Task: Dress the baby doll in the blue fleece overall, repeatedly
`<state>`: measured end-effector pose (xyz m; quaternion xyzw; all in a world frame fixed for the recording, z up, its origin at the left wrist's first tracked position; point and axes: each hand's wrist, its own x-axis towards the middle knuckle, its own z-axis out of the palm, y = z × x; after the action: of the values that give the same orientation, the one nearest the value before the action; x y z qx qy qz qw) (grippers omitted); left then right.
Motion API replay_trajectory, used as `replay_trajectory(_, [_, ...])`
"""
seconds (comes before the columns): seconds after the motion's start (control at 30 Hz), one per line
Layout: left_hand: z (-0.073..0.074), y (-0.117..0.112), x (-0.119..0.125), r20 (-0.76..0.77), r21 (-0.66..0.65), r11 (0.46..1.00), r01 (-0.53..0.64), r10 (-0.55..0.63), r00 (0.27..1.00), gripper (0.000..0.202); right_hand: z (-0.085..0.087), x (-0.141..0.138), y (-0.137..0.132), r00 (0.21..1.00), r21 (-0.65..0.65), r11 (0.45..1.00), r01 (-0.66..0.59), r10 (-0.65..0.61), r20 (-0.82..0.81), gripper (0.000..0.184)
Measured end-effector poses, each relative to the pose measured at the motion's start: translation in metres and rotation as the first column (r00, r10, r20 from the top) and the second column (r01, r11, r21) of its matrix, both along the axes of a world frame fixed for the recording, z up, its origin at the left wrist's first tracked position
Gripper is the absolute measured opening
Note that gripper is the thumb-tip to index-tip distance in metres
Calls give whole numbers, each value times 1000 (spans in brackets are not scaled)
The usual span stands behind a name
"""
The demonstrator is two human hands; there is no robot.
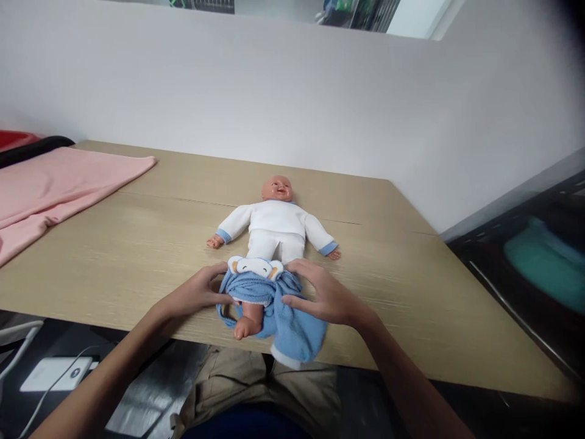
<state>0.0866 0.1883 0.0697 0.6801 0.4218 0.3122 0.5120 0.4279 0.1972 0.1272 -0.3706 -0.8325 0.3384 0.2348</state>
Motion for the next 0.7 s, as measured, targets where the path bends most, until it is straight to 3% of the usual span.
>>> replay_trajectory(0.1, [-4,-2,-6,109,-56,998,-11,17,994,44,-13,16,-9,992,-139,990,37,-53,-117,31])
replay_trajectory(0.2, [-2,-1,-6,141,-1,999,-36,36,989,38,-31,22,-13,940,-374,927,30,-153,-306,44])
replay_trajectory(0.33, [26,3,14,1,228,971,-76,78,997,53,-44,17,-13,857,-487,873,35,-276,-434,51])
replay_trajectory(0.43, [59,12,43,-202,340,936,95,-26,979,69,-42,10,-12,855,-468,884,18,-256,-451,49])
replay_trajectory(0.53, [84,34,70,-367,309,881,358,-237,900,50,-36,7,-11,853,-434,901,28,-247,-459,50])
replay_trajectory(0.63, [92,59,85,-321,174,833,526,-456,830,31,-26,12,-13,887,-448,894,29,-230,-401,58])
replay_trajectory(0.7, [90,69,90,-247,130,814,566,-526,814,27,-18,18,-15,930,-465,886,-4,-168,-327,57])
